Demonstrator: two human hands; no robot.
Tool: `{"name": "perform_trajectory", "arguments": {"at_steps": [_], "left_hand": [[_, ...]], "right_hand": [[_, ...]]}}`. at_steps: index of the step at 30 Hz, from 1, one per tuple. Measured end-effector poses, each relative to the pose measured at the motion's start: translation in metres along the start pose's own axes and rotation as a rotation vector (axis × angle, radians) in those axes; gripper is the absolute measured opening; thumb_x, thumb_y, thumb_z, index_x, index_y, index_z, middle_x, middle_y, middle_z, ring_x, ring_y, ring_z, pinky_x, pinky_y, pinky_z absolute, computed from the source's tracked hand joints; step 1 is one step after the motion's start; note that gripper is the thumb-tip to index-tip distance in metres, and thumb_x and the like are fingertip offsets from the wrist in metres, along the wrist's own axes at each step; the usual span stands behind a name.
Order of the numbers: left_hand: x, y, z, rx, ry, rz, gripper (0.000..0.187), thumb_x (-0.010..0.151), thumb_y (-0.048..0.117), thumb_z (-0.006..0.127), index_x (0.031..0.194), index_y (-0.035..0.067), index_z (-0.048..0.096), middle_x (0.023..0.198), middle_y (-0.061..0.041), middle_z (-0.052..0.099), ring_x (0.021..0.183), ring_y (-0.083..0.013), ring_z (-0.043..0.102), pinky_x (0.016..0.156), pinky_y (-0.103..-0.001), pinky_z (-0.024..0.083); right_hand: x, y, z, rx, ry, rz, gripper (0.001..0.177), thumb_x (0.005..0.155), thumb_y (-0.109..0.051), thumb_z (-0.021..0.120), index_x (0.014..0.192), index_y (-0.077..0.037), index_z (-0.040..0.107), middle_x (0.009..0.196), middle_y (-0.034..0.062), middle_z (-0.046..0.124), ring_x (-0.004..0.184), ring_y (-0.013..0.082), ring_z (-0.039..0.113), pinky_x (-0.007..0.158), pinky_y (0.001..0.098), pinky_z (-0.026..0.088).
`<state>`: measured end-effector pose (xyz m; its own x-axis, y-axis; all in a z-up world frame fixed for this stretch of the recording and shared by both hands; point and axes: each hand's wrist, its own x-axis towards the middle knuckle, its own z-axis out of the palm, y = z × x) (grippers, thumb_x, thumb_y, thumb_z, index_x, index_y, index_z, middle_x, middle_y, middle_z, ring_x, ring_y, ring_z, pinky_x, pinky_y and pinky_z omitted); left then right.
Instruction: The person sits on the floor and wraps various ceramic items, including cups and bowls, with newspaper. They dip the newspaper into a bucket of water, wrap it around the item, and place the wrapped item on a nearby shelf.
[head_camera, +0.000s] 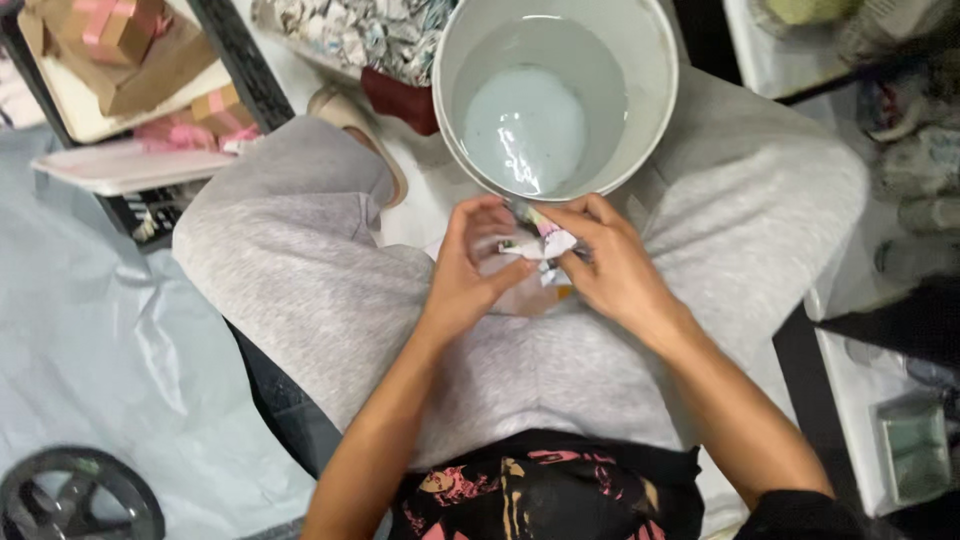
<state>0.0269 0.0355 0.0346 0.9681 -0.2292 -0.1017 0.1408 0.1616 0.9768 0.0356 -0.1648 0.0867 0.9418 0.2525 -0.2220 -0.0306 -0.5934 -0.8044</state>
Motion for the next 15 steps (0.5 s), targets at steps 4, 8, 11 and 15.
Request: {"name": "perform_trajectory", "arguments": {"at_steps": [4,8,11,15], "left_hand": [[0.006,0.025,-0.004,0.418,-0.091,0.218,0.068,0.078,0.013,0.089,0.136,-0.001,0.056,0.13,-0.015,0.062,0.123,-0.0209,0.058,0.103,-0.034,0.046],[0.032,0.048,-0.021,0.148,-0.06,-0.094,0.041,0.088,0.017,0.082,0.124,0.004,0.07,0.105,-0.008,0.072,0.093,-0.0158,0.068,0.08,-0.027,0.056],[0.05,0.073,-0.047,0.082,0.001,-0.241,0.027,0.09,0.021,0.08,0.108,0.003,0.074,0.09,-0.005,0.075,0.076,-0.0142,0.069,0.065,-0.027,0.057],[0.092,0.099,-0.084,-0.004,-0.028,-0.201,0.019,0.089,0.021,0.078,0.098,0.007,0.07,0.087,-0.002,0.076,0.077,-0.0109,0.076,0.069,-0.027,0.065]], "right_hand": [[0.023,-0.022,-0.02,-0.037,-0.189,-0.214,0.054,0.079,0.002,0.072,0.131,-0.005,0.066,0.124,0.0167,0.069,0.109,0.0282,0.069,0.09,0.0369,0.056],[0.051,-0.047,-0.036,0.061,-0.309,0.034,0.039,0.085,-0.009,0.076,0.122,-0.006,0.065,0.099,0.0097,0.078,0.086,0.0177,0.076,0.071,0.0315,0.061],[0.077,-0.061,-0.046,0.166,-0.298,-0.009,0.039,0.084,-0.009,0.078,0.118,-0.002,0.063,0.093,0.0104,0.077,0.079,0.0146,0.075,0.062,0.0274,0.061],[0.131,-0.058,-0.068,0.35,-0.312,-0.17,0.013,0.096,-0.005,0.072,0.106,0.003,0.069,0.088,0.0113,0.077,0.073,0.0148,0.077,0.063,0.0267,0.06]]}}
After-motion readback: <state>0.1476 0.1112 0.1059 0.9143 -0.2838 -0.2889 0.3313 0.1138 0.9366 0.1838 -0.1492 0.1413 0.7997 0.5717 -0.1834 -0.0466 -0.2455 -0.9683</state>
